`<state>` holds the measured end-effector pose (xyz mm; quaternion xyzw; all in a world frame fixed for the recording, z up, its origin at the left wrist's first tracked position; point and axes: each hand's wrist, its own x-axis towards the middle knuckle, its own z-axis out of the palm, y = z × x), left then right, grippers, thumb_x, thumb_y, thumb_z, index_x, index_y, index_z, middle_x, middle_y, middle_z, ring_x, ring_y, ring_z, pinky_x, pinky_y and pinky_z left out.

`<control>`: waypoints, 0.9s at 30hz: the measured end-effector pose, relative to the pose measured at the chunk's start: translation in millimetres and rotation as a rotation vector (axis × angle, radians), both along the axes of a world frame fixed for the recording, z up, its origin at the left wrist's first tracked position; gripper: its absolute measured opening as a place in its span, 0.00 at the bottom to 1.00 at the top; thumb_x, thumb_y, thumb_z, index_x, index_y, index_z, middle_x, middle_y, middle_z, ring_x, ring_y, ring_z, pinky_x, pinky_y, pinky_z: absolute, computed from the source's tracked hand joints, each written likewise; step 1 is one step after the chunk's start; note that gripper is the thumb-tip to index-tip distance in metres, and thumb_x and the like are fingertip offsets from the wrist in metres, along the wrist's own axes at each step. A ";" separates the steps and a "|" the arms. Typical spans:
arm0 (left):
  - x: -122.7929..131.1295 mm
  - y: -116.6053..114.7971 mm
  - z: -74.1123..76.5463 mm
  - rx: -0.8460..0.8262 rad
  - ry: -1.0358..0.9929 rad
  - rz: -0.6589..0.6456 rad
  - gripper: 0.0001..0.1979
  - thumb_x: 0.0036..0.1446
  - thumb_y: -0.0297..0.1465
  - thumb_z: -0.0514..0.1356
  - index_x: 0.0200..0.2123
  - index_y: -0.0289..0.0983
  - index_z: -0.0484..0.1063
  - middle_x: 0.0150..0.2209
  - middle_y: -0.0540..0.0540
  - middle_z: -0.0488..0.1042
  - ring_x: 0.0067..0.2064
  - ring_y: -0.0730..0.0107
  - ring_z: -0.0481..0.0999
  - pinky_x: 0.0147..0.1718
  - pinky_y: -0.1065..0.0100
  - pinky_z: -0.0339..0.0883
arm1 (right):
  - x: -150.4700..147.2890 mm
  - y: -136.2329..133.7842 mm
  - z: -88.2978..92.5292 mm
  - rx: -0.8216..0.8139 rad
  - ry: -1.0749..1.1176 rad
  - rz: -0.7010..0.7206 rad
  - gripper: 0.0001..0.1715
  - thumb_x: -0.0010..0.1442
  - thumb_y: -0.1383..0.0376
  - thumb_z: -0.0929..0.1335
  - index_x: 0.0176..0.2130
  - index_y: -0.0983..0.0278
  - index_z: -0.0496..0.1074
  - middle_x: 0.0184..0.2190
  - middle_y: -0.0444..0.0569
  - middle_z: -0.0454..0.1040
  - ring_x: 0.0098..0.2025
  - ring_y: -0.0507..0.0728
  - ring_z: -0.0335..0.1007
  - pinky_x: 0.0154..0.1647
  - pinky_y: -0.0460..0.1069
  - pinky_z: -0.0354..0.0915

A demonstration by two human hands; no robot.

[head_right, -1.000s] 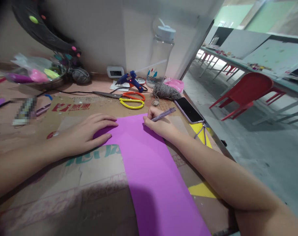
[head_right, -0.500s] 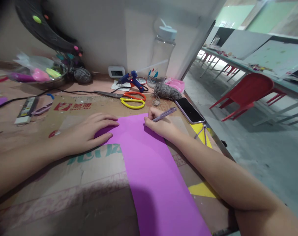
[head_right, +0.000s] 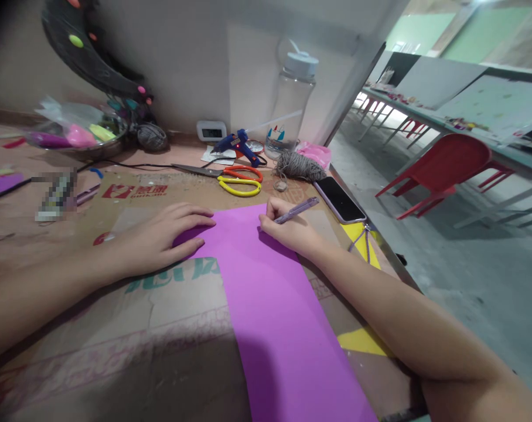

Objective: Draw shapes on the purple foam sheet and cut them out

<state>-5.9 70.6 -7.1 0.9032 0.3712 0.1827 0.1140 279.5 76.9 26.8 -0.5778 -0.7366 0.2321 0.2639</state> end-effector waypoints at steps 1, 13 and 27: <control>0.1 -0.1 0.1 0.002 -0.004 0.002 0.22 0.70 0.42 0.51 0.58 0.38 0.73 0.60 0.38 0.73 0.62 0.52 0.71 0.63 0.50 0.64 | -0.4 -0.6 1.4 0.015 -0.004 -0.019 0.16 0.59 0.62 0.67 0.25 0.59 0.57 0.20 0.40 0.65 0.25 0.52 0.60 0.27 0.48 0.54; -0.5 0.5 -1.9 0.000 -0.005 0.002 0.22 0.70 0.42 0.52 0.58 0.38 0.73 0.60 0.38 0.73 0.62 0.52 0.71 0.63 0.49 0.64 | -2.6 -0.1 -0.2 0.004 0.025 -0.016 0.15 0.58 0.62 0.66 0.25 0.59 0.56 0.20 0.40 0.62 0.24 0.52 0.58 0.26 0.48 0.52; -0.5 -0.1 0.6 -0.007 0.006 0.000 0.23 0.70 0.42 0.51 0.59 0.38 0.73 0.60 0.38 0.73 0.63 0.52 0.71 0.63 0.49 0.64 | 0.2 -4.1 -6.3 0.013 0.011 0.114 0.16 0.57 0.61 0.67 0.24 0.59 0.56 0.19 0.39 0.61 0.24 0.51 0.56 0.26 0.47 0.51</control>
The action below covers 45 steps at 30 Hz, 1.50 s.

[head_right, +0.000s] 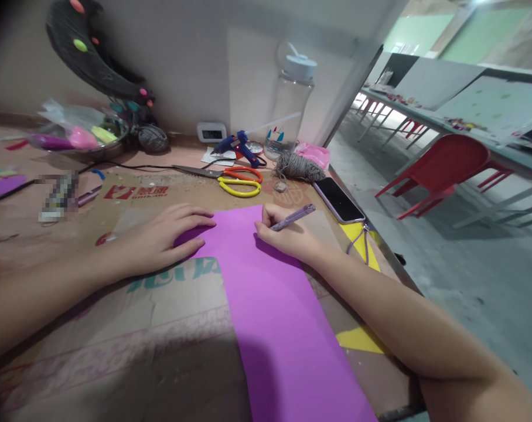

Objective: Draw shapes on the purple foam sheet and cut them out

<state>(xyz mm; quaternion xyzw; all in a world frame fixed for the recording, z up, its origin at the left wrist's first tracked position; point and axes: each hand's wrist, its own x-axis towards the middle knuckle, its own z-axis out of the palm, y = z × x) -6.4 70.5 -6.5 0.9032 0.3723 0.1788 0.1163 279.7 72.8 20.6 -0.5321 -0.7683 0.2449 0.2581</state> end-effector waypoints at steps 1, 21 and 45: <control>0.0 0.1 0.5 -0.004 0.006 0.000 0.23 0.70 0.42 0.51 0.59 0.37 0.73 0.60 0.38 0.73 0.63 0.51 0.71 0.63 0.49 0.64 | -0.1 -1.0 -0.1 0.007 0.003 0.015 0.16 0.57 0.61 0.67 0.24 0.59 0.56 0.20 0.39 0.60 0.24 0.51 0.55 0.26 0.48 0.51; 0.2 0.6 -1.1 0.004 -0.014 -0.011 0.22 0.70 0.41 0.52 0.58 0.35 0.73 0.60 0.37 0.73 0.62 0.53 0.71 0.63 0.50 0.64 | 5.5 4.8 -3.6 -0.052 0.450 -0.039 0.18 0.62 0.51 0.70 0.31 0.59 0.63 0.18 0.38 0.68 0.20 0.50 0.60 0.23 0.46 0.54; 1.8 3.3 -3.5 0.123 0.059 -0.087 0.20 0.73 0.37 0.51 0.57 0.37 0.76 0.59 0.39 0.75 0.60 0.54 0.73 0.61 0.52 0.65 | 56.1 48.7 15.1 0.309 -0.061 0.000 0.19 0.70 0.52 0.65 0.46 0.62 0.77 0.44 0.52 0.81 0.43 0.58 0.76 0.43 0.50 0.69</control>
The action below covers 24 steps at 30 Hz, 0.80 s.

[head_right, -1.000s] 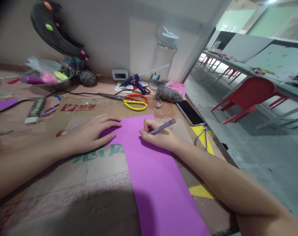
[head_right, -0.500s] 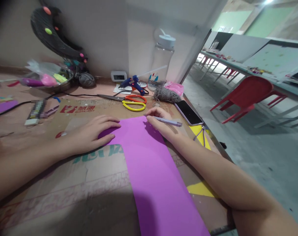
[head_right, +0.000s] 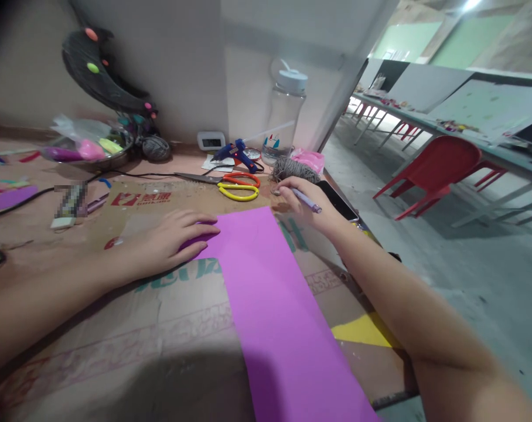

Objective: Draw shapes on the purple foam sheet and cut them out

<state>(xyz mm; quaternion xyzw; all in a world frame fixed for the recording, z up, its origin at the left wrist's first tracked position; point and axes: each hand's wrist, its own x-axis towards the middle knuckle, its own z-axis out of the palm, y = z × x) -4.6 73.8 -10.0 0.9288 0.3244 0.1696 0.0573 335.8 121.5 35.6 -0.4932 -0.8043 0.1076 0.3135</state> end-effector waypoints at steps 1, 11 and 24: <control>1.4 0.0 -1.3 0.022 0.004 -0.029 0.19 0.73 0.36 0.50 0.56 0.38 0.77 0.58 0.41 0.77 0.60 0.56 0.74 0.61 0.53 0.65 | 7.4 4.0 -0.2 0.025 -0.047 -0.029 0.20 0.70 0.52 0.64 0.47 0.62 0.78 0.45 0.52 0.82 0.44 0.59 0.76 0.43 0.50 0.69; 11.2 -19.0 4.9 0.079 0.105 -0.048 0.18 0.74 0.37 0.48 0.54 0.40 0.76 0.55 0.41 0.80 0.55 0.57 0.79 0.62 0.54 0.64 | -3.3 -4.1 -6.1 -0.019 -0.124 0.075 0.21 0.72 0.51 0.63 0.48 0.61 0.77 0.42 0.52 0.82 0.43 0.60 0.79 0.45 0.52 0.72; 34.5 -19.6 16.9 0.109 0.290 0.206 0.18 0.72 0.40 0.54 0.52 0.33 0.75 0.52 0.33 0.79 0.55 0.46 0.77 0.59 0.44 0.64 | -35.7 -30.0 -18.7 -0.714 0.556 0.245 0.26 0.67 0.43 0.68 0.46 0.64 0.72 0.40 0.54 0.79 0.35 0.56 0.79 0.34 0.50 0.79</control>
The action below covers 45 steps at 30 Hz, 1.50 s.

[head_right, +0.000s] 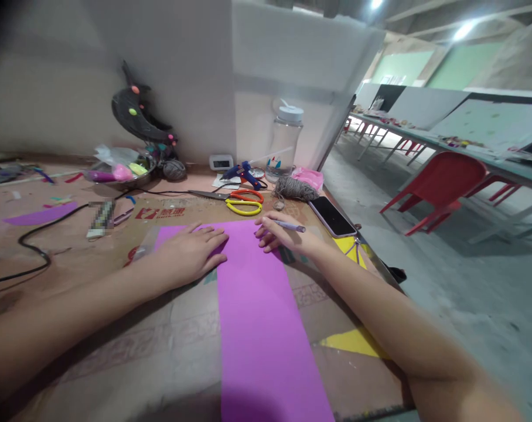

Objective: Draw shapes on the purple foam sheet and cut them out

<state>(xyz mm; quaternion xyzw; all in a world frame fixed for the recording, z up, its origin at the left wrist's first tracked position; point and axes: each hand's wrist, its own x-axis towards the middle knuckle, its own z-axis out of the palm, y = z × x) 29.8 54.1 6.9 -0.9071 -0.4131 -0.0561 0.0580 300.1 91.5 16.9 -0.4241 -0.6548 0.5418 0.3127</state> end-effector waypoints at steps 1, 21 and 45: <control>4.7 -0.4 -0.1 0.006 0.006 0.006 0.19 0.72 0.41 0.54 0.53 0.33 0.74 0.53 0.32 0.79 0.55 0.45 0.77 0.59 0.43 0.64 | 0.2 0.8 -1.3 -0.016 0.011 -0.002 0.26 0.67 0.44 0.68 0.46 0.63 0.72 0.40 0.54 0.79 0.35 0.55 0.79 0.34 0.50 0.79; 57.0 -82.8 8.5 -0.198 0.099 -0.137 0.35 0.71 0.47 0.52 0.70 0.29 0.60 0.72 0.22 0.56 0.47 0.49 0.84 0.43 0.54 0.78 | 29.4 60.0 10.0 0.657 -1.134 -0.042 0.31 0.66 0.69 0.65 0.66 0.66 0.68 0.61 0.64 0.72 0.57 0.66 0.75 0.56 0.55 0.67; 53.4 -61.0 10.7 -0.213 0.044 -0.075 0.31 0.71 0.46 0.51 0.67 0.31 0.63 0.64 0.24 0.68 0.45 0.46 0.84 0.35 0.52 0.80 | -44.0 -21.9 25.0 0.422 -0.795 0.198 0.09 0.64 0.69 0.66 0.45 0.61 0.73 0.36 0.47 0.82 0.36 0.57 0.77 0.35 0.47 0.62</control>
